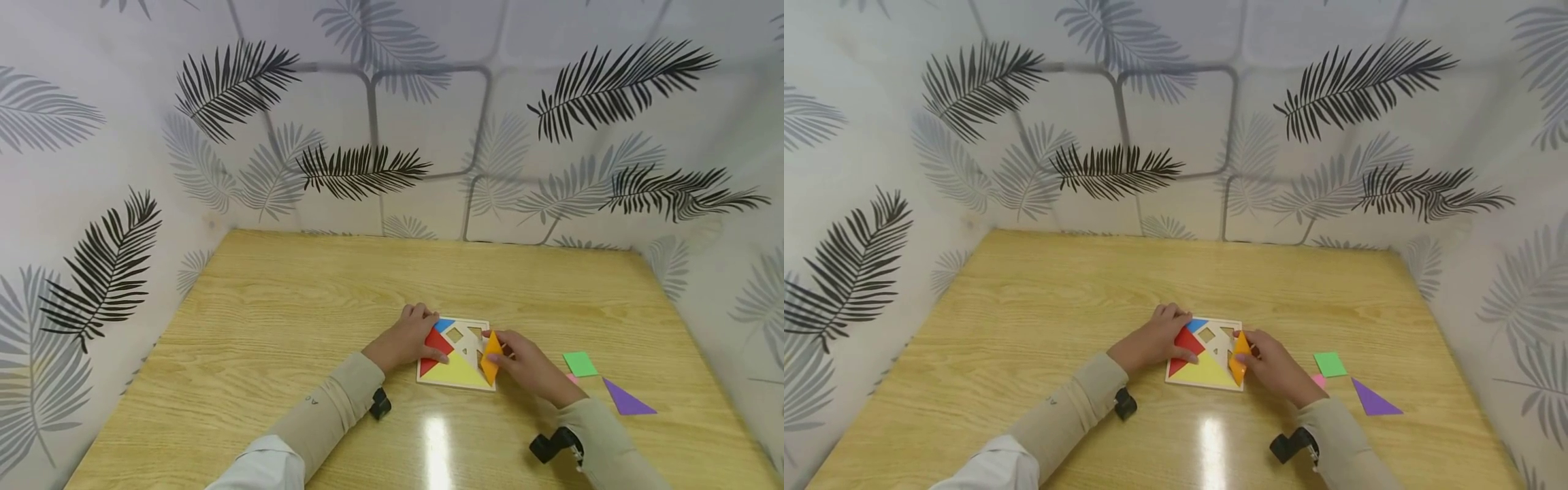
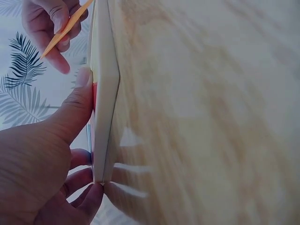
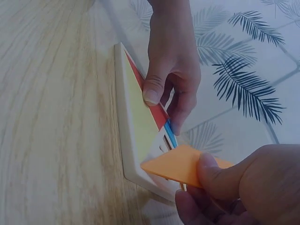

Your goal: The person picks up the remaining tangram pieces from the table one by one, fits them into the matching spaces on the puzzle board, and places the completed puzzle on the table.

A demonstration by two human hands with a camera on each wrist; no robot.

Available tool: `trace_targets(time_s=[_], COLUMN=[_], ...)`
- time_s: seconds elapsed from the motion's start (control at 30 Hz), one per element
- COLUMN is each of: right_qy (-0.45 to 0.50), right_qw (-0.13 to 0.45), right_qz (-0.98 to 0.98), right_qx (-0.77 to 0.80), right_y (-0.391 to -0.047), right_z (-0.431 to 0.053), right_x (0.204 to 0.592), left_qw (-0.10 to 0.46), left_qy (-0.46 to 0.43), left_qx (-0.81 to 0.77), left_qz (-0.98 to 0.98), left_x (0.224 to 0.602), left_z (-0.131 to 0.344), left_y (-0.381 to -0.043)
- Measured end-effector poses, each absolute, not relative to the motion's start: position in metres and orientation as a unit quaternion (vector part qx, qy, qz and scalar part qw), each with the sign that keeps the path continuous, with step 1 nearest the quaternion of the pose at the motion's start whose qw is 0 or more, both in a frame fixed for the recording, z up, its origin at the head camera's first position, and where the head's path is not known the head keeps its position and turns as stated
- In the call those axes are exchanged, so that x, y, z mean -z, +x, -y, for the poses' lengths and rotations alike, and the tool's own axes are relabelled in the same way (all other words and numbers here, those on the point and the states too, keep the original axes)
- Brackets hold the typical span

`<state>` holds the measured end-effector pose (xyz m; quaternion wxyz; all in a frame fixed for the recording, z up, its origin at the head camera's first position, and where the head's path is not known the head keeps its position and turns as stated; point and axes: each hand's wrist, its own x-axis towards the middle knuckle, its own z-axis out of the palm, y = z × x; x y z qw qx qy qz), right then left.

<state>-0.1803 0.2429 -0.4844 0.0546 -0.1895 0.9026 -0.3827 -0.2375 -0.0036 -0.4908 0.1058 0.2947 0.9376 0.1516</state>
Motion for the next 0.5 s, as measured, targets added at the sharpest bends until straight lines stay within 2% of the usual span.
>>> trace_targets(time_s=[0.3, 0.5], right_qy=[-0.119, -0.113], right_qw=[0.043, 0.022], right_qz=[-0.904, -0.906], right_qx=[0.409, 0.408], right_y=[-0.180, -0.180], right_z=[-0.233, -0.229], right_x=[0.488, 0.490], left_qw=[0.108, 0.109], left_qy=[0.293, 0.289], left_qx=[-0.149, -0.153], left_qz=[-0.938, -0.939], left_x=[0.491, 0.491], left_z=[0.003, 0.003], left_y=[-0.237, -0.238])
